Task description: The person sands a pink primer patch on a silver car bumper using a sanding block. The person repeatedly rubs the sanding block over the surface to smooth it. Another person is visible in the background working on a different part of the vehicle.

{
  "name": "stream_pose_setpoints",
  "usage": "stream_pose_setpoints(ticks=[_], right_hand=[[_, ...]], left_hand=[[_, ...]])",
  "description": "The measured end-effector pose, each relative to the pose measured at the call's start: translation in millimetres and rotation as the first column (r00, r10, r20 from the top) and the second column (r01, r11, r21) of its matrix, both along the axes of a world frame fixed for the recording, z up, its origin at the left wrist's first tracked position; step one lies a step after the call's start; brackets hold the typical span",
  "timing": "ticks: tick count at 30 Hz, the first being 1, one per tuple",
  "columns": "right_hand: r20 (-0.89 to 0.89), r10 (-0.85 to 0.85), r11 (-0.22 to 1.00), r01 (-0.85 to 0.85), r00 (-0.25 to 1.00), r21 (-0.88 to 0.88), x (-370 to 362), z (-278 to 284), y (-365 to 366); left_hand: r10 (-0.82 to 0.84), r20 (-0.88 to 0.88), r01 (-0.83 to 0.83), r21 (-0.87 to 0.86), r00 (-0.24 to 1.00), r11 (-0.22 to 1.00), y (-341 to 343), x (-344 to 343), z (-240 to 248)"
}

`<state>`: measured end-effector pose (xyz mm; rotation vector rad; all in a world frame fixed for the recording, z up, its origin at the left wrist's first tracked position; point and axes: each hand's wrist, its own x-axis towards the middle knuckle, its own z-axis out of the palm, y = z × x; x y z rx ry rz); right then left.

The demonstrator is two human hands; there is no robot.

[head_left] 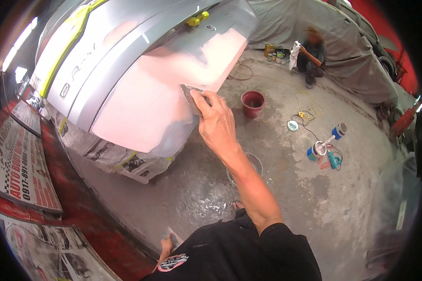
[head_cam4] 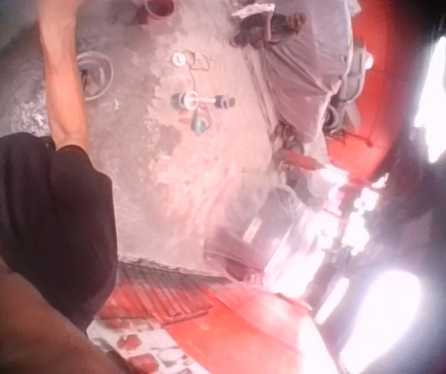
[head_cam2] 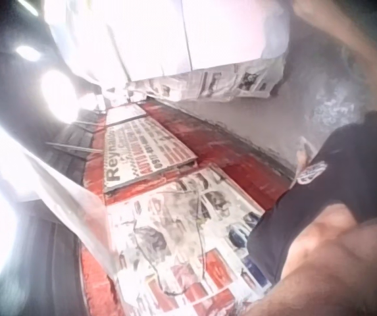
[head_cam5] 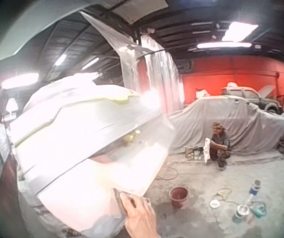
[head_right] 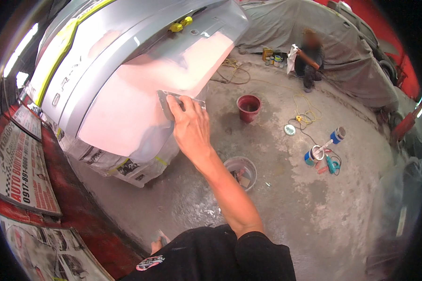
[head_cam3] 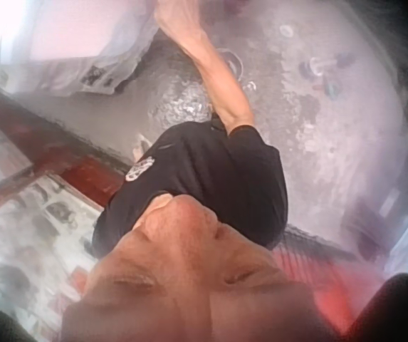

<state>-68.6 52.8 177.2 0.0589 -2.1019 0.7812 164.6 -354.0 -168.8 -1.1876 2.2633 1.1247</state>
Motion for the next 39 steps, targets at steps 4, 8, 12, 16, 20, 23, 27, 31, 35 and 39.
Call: stream_pose_setpoints(ticks=[4, 8, 12, 16, 20, 23, 27, 31, 35, 39], right_hand=[[0.093, 0.045, 0.999, -0.043, 0.995, -0.031, 16, 4, -18], [0.137, 0.039, 0.999, -0.035, 0.99, -0.033, 41, 4, -54], [0.179, 0.039, 0.999, -0.038, 0.983, -0.004, 65, -2, -95], [0.235, -0.002, 0.999, -0.01, 0.972, 0.052, 88, -7, -145], [0.33, 0.044, 0.996, -0.067, 0.943, 0.059, 109, -19, -179], [0.359, 0.357, 0.934, -0.336, 0.862, -0.123, 121, -56, -184], [0.166, 0.728, 0.611, -0.518, 0.666, -0.599, 130, -36, -136], [0.178, 0.854, 0.521, -0.811, 0.489, -0.267, 148, -22, -125], [0.577, 0.487, 0.668, -0.705, 0.656, 0.239, 146, -38, -75], [0.511, 0.408, 0.761, -0.591, 0.757, 0.268, 153, -31, -50]], left_hand=[[-0.004, -0.062, 0.007, 0.042, 0.998, 0.999, -26, 11, -39], [0.07, -0.105, -0.053, 0.156, 0.992, 0.986, -25, 2, -25], [0.097, -0.255, -0.004, 0.343, 0.962, 0.939, -34, -27, -7], [0.21, -0.37, 0.051, 0.586, 0.905, 0.809, -20, -66, 74], [0.281, -0.496, 0.211, 0.723, 0.822, 0.658, -5, -94, 154], [0.416, -0.521, 0.325, 0.829, 0.745, 0.455, 16, -100, 213], [0.47, -0.538, 0.389, 0.839, 0.7, 0.381, 53, -93, 247], [0.512, -0.644, 0.421, 0.763, 0.568, 0.491, 99, -94, 265], [0.562, -0.59, 0.374, 0.806, 0.579, 0.459, 110, -95, 283], [0.427, -0.794, 0.469, 0.602, 0.432, 0.646, 116, -102, 298]])
